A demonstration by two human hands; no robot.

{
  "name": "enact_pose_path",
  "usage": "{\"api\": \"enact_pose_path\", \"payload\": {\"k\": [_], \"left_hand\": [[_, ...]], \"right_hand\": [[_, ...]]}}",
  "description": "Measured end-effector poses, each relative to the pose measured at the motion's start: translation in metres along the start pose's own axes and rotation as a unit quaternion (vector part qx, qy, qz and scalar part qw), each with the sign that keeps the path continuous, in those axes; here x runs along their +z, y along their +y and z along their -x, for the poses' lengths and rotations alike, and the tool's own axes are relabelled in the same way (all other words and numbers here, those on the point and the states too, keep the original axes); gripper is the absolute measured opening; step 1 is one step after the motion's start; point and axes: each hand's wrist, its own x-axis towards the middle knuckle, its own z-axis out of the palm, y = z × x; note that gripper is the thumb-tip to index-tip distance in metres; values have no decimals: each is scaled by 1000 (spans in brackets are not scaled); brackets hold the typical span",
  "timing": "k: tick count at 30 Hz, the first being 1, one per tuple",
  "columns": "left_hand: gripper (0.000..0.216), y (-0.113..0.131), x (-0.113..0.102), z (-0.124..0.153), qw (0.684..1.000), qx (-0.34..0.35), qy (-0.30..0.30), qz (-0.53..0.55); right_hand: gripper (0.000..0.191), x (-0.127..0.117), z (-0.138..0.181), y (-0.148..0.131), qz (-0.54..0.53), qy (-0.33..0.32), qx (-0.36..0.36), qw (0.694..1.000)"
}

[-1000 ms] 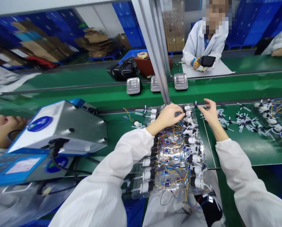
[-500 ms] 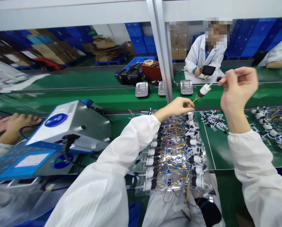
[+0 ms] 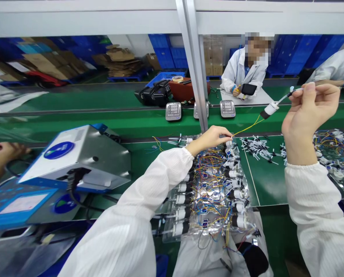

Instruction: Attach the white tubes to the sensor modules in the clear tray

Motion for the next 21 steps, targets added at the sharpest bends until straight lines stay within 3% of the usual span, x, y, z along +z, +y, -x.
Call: {"api": "enact_pose_path", "payload": {"k": [5, 9, 12, 16, 21], "left_hand": [[22, -8, -1, 7, 987, -61, 145, -16], [30, -26, 0, 7, 953, -143, 229, 136], [37, -38, 4, 8, 922, -193, 230, 247], [36, -42, 8, 9, 899, -211, 225, 311], [25, -22, 2, 6, 929, -191, 120, 293]], "right_hand": [[22, -7, -3, 2, 3, 18, 5, 1000], [23, -16, -11, 7, -21, 59, 13, 998], [22, -20, -15, 9, -14, 66, 24, 997], [24, -21, -16, 7, 5, 51, 19, 999], [21, -12, -7, 4, 16, 4, 22, 1000]]}}
